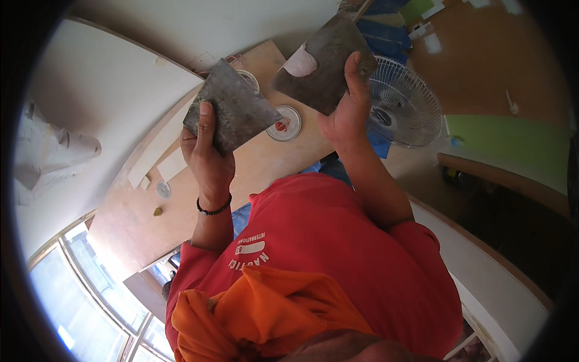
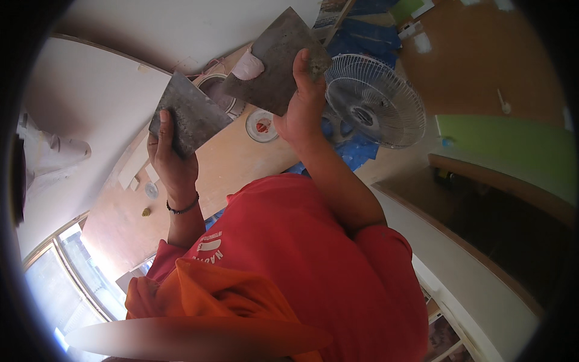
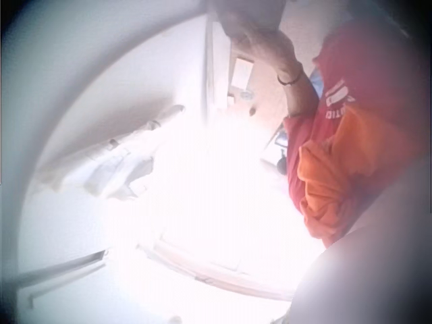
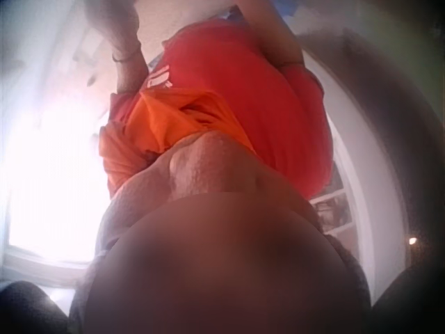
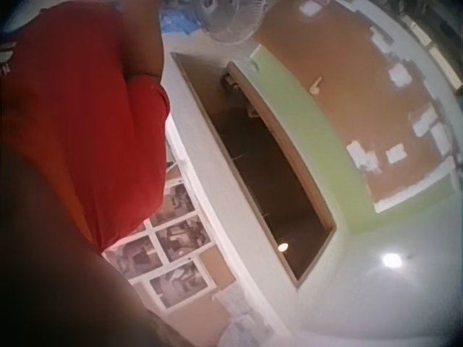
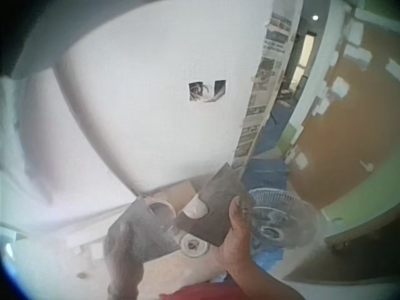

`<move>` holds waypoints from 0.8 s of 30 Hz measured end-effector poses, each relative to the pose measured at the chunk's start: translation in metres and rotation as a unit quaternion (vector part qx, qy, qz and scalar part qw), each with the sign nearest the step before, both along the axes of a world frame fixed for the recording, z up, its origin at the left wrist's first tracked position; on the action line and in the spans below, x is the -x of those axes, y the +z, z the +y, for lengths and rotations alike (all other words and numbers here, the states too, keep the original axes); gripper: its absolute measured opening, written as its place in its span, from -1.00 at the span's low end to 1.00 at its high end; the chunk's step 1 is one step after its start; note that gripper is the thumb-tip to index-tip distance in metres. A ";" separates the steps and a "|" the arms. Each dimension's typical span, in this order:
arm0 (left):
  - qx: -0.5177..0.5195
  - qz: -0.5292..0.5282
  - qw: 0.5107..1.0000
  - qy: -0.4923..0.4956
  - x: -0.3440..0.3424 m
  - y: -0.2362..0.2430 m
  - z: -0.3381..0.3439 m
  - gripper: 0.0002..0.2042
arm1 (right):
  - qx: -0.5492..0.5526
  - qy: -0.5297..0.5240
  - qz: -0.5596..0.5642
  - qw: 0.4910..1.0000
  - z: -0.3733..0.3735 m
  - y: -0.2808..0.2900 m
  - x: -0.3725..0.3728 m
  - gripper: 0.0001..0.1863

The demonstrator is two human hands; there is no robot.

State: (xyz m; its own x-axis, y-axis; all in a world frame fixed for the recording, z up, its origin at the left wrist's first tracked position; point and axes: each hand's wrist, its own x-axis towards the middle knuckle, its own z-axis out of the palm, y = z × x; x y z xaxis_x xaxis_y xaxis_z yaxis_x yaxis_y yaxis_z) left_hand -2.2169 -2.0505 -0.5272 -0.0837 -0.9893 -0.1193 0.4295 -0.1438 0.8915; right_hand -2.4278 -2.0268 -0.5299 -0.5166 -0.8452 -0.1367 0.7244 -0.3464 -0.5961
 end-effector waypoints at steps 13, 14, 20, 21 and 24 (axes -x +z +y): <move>0.117 -0.203 0.972 -0.009 0.022 -0.011 -0.015 -0.53 | -0.108 0.070 0.455 0.881 0.028 -0.008 -0.025 -0.56; 0.076 -0.131 0.988 0.017 0.021 -0.008 -0.020 -0.56 | -0.112 0.117 0.471 0.867 0.035 -0.007 -0.024 -0.57; 0.553 -0.207 0.807 0.014 0.018 0.010 -0.021 -0.73 | -0.101 0.168 -0.066 0.978 0.029 -0.018 -0.011 -0.57; 0.592 -0.232 0.771 -0.029 0.020 0.011 -0.015 -0.67 | -0.037 0.195 -0.150 0.969 0.027 -0.021 -0.006 -0.56; 0.647 -0.214 0.725 -0.103 0.033 0.006 -0.008 -0.57 | -0.045 0.227 -0.250 0.940 0.021 -0.029 0.000 -0.52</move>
State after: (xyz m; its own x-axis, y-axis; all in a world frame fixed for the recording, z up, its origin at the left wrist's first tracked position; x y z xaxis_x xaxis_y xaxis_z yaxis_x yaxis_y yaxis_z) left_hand -2.2494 -2.0586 -0.5217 -0.4740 -0.2680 0.8388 0.1619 0.9098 0.3822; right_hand -2.4278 -2.0054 -0.5585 0.0419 -0.9362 -0.3489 0.9830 0.1011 -0.1533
